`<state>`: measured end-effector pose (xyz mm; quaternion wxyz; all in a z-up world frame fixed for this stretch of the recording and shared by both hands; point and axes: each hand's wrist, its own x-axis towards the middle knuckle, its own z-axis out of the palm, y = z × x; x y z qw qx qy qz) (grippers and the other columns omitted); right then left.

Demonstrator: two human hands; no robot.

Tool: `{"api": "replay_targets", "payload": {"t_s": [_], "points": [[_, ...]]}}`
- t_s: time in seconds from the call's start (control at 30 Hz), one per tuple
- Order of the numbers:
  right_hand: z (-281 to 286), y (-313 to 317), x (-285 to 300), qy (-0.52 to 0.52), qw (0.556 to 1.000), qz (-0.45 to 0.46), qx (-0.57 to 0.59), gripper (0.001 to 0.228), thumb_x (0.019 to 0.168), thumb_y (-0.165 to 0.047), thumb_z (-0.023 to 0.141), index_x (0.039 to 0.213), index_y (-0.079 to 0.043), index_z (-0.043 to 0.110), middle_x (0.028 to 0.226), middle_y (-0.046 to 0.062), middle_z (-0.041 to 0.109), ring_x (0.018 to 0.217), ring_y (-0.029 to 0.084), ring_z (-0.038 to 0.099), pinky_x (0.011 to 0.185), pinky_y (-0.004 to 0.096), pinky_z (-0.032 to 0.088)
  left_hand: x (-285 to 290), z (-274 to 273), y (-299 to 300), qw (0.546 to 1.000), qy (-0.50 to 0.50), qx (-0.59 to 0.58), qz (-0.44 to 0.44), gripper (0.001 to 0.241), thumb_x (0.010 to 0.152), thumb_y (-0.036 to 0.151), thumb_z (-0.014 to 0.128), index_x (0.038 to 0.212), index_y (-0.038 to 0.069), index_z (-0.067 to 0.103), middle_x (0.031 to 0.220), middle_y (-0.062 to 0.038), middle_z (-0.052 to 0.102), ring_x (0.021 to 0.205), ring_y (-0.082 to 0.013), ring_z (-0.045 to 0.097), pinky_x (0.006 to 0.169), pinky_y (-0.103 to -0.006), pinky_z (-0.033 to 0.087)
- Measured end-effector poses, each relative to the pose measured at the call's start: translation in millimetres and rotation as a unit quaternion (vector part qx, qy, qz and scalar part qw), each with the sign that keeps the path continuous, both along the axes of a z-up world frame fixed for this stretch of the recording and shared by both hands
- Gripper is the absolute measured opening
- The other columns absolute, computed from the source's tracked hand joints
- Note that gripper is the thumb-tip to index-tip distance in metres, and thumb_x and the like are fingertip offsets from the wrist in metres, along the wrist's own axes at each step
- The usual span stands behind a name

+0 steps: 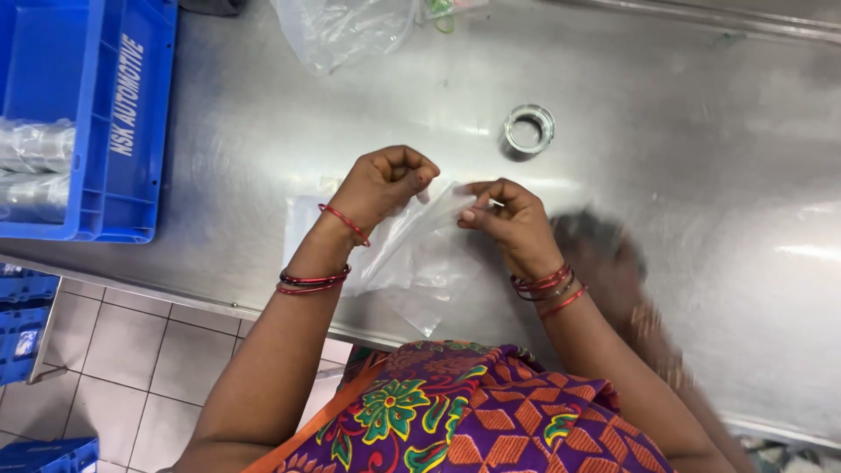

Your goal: The person picks up metal rings, places them into small plastic bags, and arranges the bagged items into a blue plastic crate.

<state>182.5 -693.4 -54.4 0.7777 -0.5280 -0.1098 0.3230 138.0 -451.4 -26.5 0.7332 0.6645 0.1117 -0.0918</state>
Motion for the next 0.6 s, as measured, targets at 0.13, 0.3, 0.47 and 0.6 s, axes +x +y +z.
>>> {"api": "replay_targets", "payload": {"t_s": [0.13, 0.3, 0.47, 0.6], "points": [[1.4, -5.8, 6.9, -0.066, 0.998, -0.017, -0.015, 0.015, 0.091, 0.007, 0.075, 0.095, -0.003, 0.065, 0.133, 0.020, 0.066, 0.108, 0.019, 0.067, 0.097, 0.035, 0.058, -1.1, 10.5, 19.1, 0.999, 0.030, -0.010, 0.009, 0.019, 0.094, 0.022, 0.075, 0.106, 0.008, 0.074, 0.080, -0.001, 0.070, 0.064, -0.0036, 0.052, 0.055, -0.0198, 0.040], [7.1, -29.8, 21.0, -0.035, 0.996, 0.058, 0.058, 0.012, 0.091, 0.004, 0.068, 0.095, -0.007, 0.065, 0.126, 0.012, 0.069, 0.116, 0.022, 0.071, 0.099, 0.036, 0.060, 0.6, 9.2, 46.6, 1.000, -0.016, 0.016, -0.022, 0.021, 0.084, 0.010, 0.082, 0.102, 0.004, 0.073, 0.086, 0.000, 0.074, 0.081, -0.0064, 0.070, 0.074, -0.0214, 0.057], [4.6, -27.3, 25.7, -0.155, 0.959, 0.102, -0.213, 0.014, 0.095, 0.002, 0.064, 0.103, -0.002, 0.075, 0.101, 0.011, 0.078, 0.096, 0.017, 0.073, 0.092, 0.032, 0.061, 3.6, 8.3, 56.6, 0.994, -0.006, 0.094, -0.048, 0.014, 0.085, 0.011, 0.080, 0.094, 0.003, 0.075, 0.083, -0.001, 0.076, 0.079, -0.0090, 0.072, 0.075, -0.0249, 0.059], [0.4, -7.6, 14.3, -0.128, 0.954, 0.065, -0.261, 0.014, 0.088, 0.004, 0.076, 0.100, 0.001, 0.069, 0.094, 0.007, 0.075, 0.088, 0.012, 0.072, 0.081, 0.028, 0.061, 0.5, -6.4, 55.6, 0.990, 0.005, 0.134, -0.049, 0.013, 0.089, 0.014, 0.079, 0.093, 0.002, 0.074, 0.082, -0.005, 0.075, 0.074, -0.0126, 0.071, 0.071, -0.0280, 0.057]]}}
